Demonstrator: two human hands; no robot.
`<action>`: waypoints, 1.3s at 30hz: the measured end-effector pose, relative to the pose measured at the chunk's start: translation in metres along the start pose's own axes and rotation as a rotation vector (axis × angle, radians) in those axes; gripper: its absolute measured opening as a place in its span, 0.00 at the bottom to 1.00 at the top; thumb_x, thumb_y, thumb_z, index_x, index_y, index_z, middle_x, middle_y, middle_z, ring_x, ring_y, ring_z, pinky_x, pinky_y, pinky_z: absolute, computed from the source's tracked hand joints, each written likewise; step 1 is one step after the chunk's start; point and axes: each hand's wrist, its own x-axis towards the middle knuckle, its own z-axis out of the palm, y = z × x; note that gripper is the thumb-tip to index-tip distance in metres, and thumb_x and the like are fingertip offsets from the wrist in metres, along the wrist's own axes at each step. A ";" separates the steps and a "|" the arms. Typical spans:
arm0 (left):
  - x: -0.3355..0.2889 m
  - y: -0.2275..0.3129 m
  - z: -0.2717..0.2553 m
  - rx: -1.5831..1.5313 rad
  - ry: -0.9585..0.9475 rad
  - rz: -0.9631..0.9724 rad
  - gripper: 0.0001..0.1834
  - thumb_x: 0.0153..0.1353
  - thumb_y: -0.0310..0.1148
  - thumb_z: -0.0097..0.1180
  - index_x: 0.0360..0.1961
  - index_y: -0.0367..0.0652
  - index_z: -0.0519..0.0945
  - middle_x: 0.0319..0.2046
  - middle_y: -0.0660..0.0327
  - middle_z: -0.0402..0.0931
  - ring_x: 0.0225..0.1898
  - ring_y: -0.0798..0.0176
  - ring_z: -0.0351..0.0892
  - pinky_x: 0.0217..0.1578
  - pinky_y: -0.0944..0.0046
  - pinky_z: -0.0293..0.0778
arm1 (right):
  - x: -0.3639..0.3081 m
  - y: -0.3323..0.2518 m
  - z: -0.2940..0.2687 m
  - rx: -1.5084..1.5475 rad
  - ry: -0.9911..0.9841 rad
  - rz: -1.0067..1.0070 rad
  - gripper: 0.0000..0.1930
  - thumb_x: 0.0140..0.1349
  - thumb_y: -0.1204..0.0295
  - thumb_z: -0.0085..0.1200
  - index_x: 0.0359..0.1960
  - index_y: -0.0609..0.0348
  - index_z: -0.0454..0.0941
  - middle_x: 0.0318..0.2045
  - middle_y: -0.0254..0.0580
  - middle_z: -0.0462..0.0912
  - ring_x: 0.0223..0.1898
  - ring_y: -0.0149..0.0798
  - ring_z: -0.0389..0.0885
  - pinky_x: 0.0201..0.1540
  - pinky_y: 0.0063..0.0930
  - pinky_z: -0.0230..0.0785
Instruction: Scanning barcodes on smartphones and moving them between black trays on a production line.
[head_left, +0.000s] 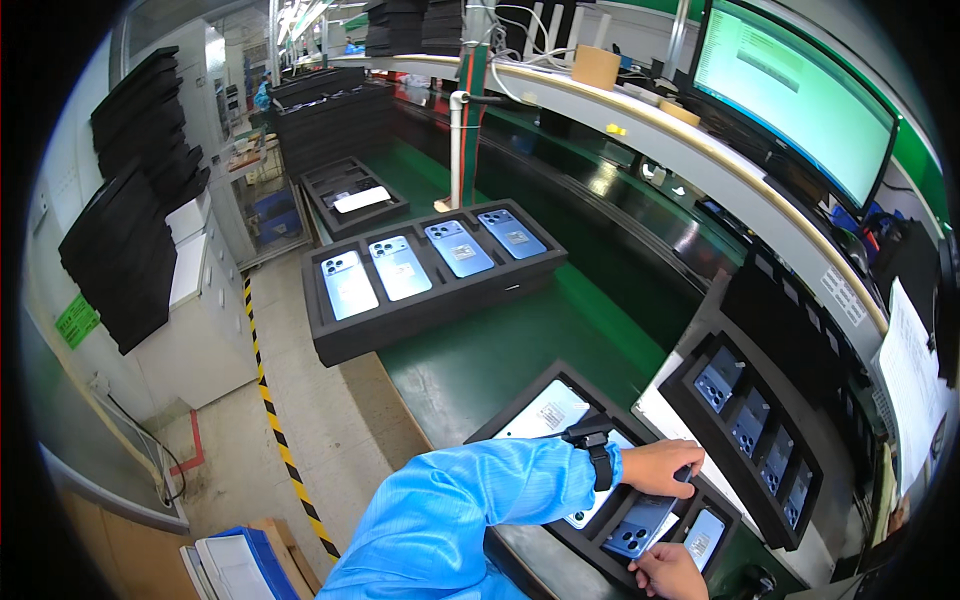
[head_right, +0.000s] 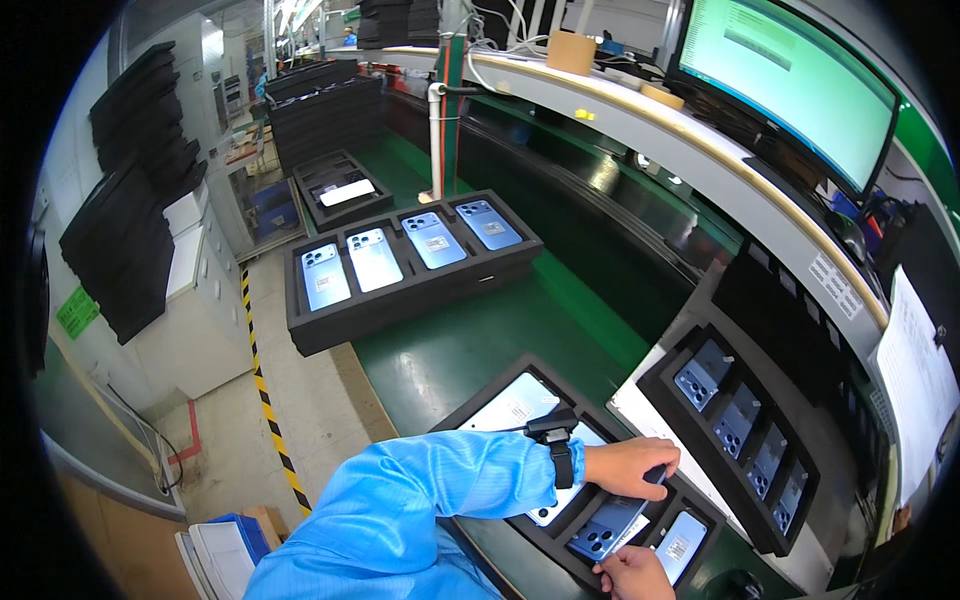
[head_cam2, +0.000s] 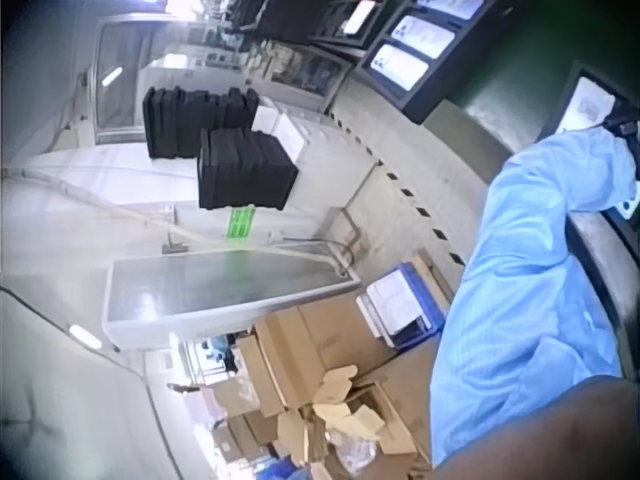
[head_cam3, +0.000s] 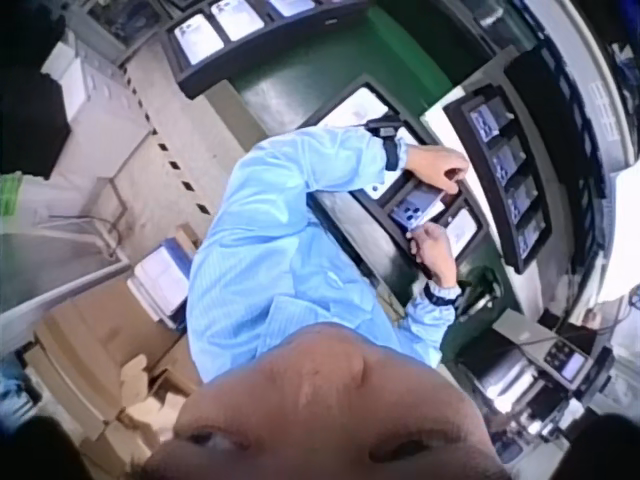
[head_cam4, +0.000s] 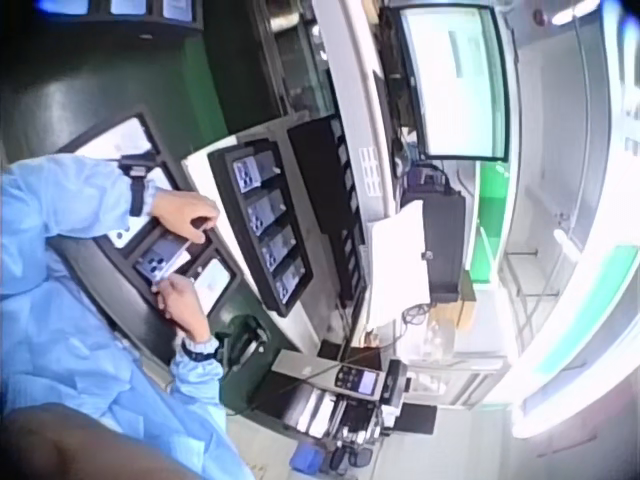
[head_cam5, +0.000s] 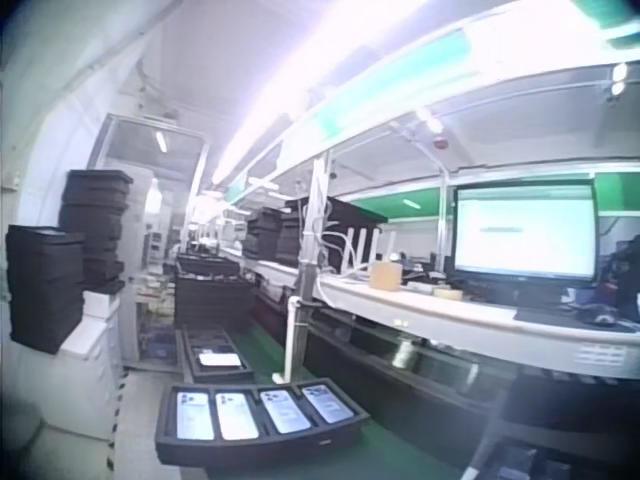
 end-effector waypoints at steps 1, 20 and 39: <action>-0.001 0.002 0.000 0.004 0.008 -0.003 0.18 0.56 0.40 0.63 0.37 0.41 0.71 0.40 0.52 0.72 0.45 0.46 0.72 0.49 0.50 0.69 | 0.003 0.004 0.001 0.006 -0.005 0.013 0.12 0.71 0.67 0.50 0.32 0.61 0.80 0.17 0.32 0.76 0.15 0.26 0.69 0.19 0.23 0.60; -0.011 0.003 -0.027 0.439 -0.080 -0.023 0.17 0.53 0.40 0.64 0.42 0.44 0.85 0.40 0.55 0.83 0.46 0.46 0.81 0.48 0.48 0.75 | -0.064 0.251 -0.099 -0.042 1.295 -0.153 0.23 0.60 0.78 0.61 0.58 0.70 0.76 0.41 0.44 0.85 0.40 0.34 0.80 0.46 0.28 0.72; -0.063 -0.018 -0.077 0.653 -0.038 -0.093 0.17 0.71 0.47 0.49 0.45 0.57 0.89 0.56 0.58 0.80 0.59 0.52 0.72 0.63 0.47 0.58 | 0.041 -0.034 0.083 0.985 -0.194 -0.218 0.14 0.66 0.70 0.58 0.48 0.62 0.68 0.30 0.42 0.83 0.19 0.30 0.78 0.22 0.25 0.72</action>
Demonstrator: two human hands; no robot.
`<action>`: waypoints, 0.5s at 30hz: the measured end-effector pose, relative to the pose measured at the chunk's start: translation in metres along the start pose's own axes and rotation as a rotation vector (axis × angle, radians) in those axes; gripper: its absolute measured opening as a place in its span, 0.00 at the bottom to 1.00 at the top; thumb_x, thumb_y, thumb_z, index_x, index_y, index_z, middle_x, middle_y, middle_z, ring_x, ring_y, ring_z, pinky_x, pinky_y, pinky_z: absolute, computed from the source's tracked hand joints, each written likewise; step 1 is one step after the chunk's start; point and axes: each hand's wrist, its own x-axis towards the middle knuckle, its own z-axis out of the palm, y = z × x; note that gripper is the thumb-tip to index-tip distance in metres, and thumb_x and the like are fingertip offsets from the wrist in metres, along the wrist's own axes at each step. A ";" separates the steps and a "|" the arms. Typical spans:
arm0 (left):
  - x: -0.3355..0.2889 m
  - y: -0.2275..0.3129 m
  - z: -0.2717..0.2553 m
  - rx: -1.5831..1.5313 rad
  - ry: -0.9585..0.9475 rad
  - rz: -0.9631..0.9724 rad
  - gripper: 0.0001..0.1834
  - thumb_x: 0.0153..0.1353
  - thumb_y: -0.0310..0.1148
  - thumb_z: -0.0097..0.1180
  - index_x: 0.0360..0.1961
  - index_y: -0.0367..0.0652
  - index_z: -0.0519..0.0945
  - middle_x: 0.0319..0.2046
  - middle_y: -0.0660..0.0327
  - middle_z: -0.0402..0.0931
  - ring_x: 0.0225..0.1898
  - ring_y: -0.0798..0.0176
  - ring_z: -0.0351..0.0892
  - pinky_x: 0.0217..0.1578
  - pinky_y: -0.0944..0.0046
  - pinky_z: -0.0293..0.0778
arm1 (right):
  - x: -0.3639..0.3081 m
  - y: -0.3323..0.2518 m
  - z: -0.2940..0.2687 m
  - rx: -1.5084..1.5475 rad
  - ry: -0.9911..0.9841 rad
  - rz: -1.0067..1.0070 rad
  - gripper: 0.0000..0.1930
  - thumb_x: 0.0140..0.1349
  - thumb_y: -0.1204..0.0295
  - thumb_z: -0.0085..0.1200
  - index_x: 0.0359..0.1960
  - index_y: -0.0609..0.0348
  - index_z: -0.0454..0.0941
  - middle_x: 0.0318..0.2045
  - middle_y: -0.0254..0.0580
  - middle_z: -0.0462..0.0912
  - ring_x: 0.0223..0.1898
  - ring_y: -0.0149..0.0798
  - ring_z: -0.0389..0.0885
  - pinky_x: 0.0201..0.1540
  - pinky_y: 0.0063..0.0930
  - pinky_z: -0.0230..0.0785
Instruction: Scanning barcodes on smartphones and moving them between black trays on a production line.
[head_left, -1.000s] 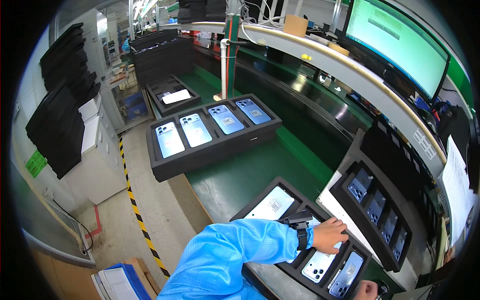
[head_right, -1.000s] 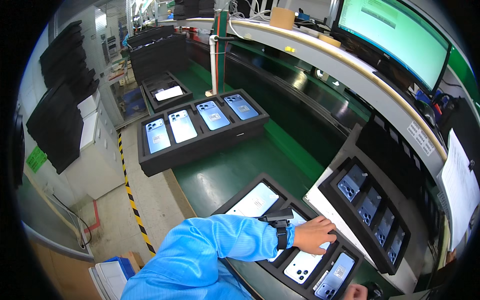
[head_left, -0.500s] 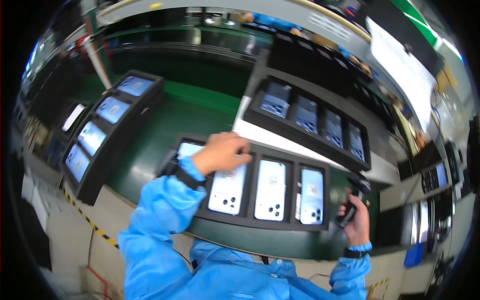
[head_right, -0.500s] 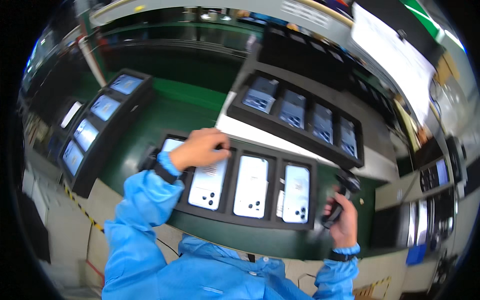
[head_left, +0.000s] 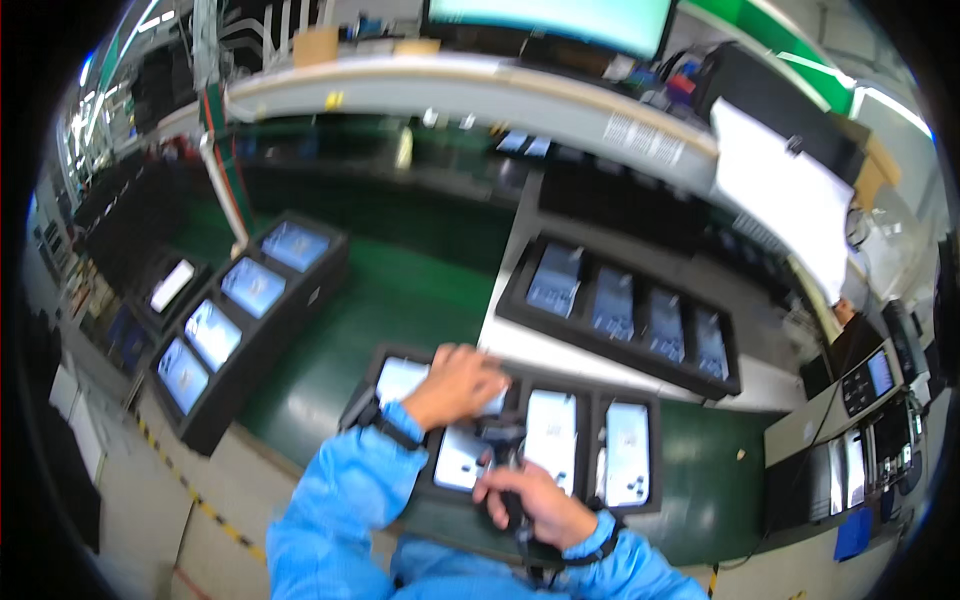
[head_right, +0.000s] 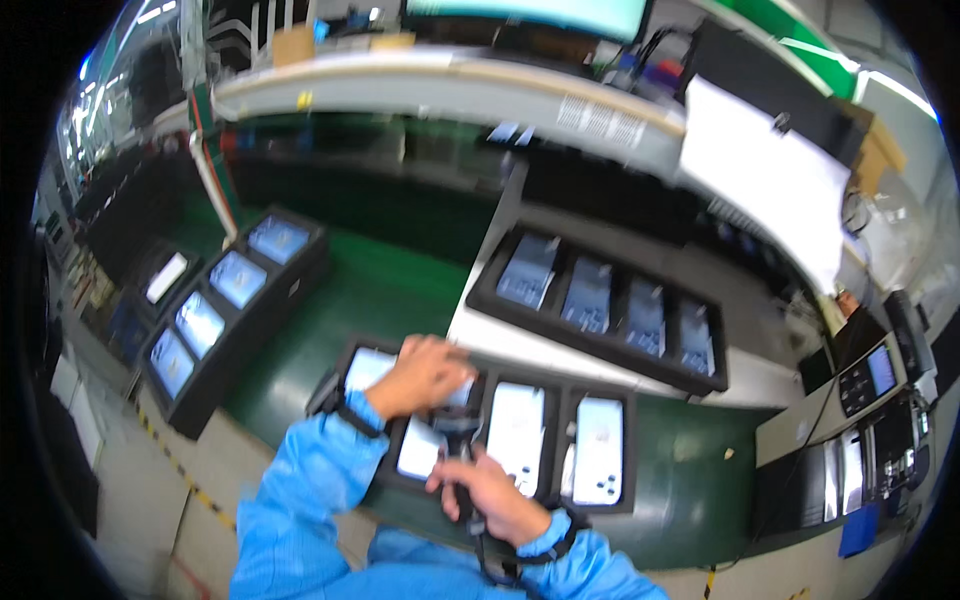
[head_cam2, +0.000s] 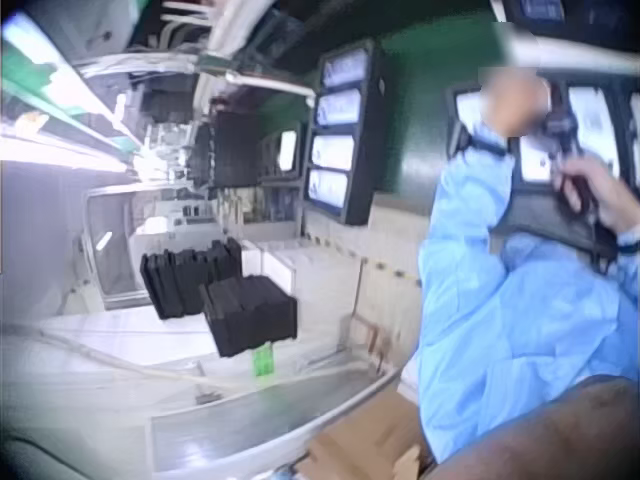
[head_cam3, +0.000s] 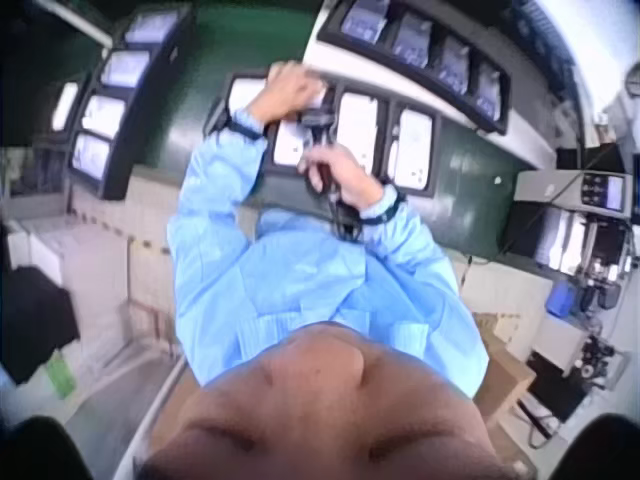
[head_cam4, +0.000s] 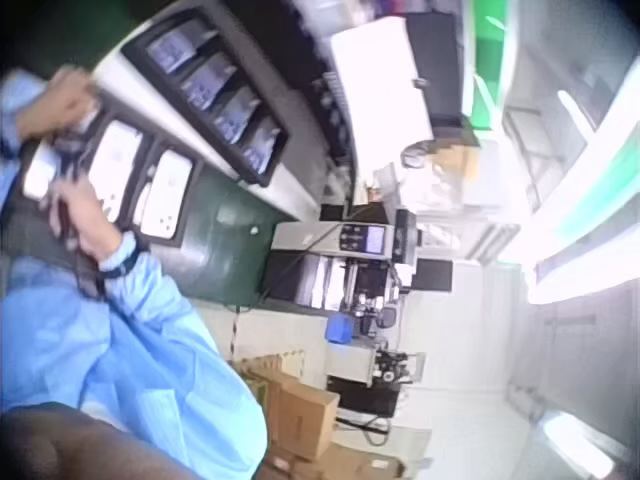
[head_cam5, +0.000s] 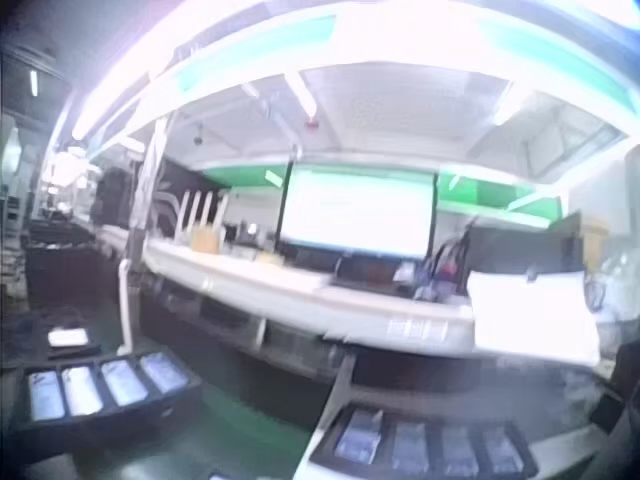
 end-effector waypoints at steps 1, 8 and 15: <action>0.000 0.002 0.001 0.020 -0.017 -0.005 0.17 0.70 0.48 0.49 0.45 0.58 0.89 0.56 0.58 0.80 0.60 0.52 0.72 0.63 0.47 0.58 | -0.002 0.003 -0.003 0.001 0.005 0.014 0.16 0.67 0.69 0.58 0.50 0.62 0.68 0.31 0.43 0.83 0.20 0.30 0.78 0.23 0.24 0.72; -0.015 0.011 -0.009 -0.012 -0.117 -0.050 0.16 0.71 0.49 0.50 0.46 0.60 0.89 0.60 0.57 0.76 0.62 0.52 0.70 0.64 0.48 0.53 | -0.015 0.009 0.007 -0.004 0.052 -0.010 0.12 0.67 0.67 0.55 0.39 0.66 0.82 0.23 0.42 0.84 0.15 0.31 0.76 0.19 0.22 0.66; -0.006 0.013 -0.015 -0.050 -0.103 -0.057 0.16 0.69 0.48 0.53 0.44 0.56 0.89 0.59 0.56 0.77 0.61 0.53 0.70 0.65 0.50 0.52 | -0.026 -0.009 0.006 -0.029 0.032 -0.091 0.11 0.67 0.68 0.55 0.36 0.66 0.81 0.18 0.40 0.81 0.15 0.31 0.76 0.19 0.21 0.66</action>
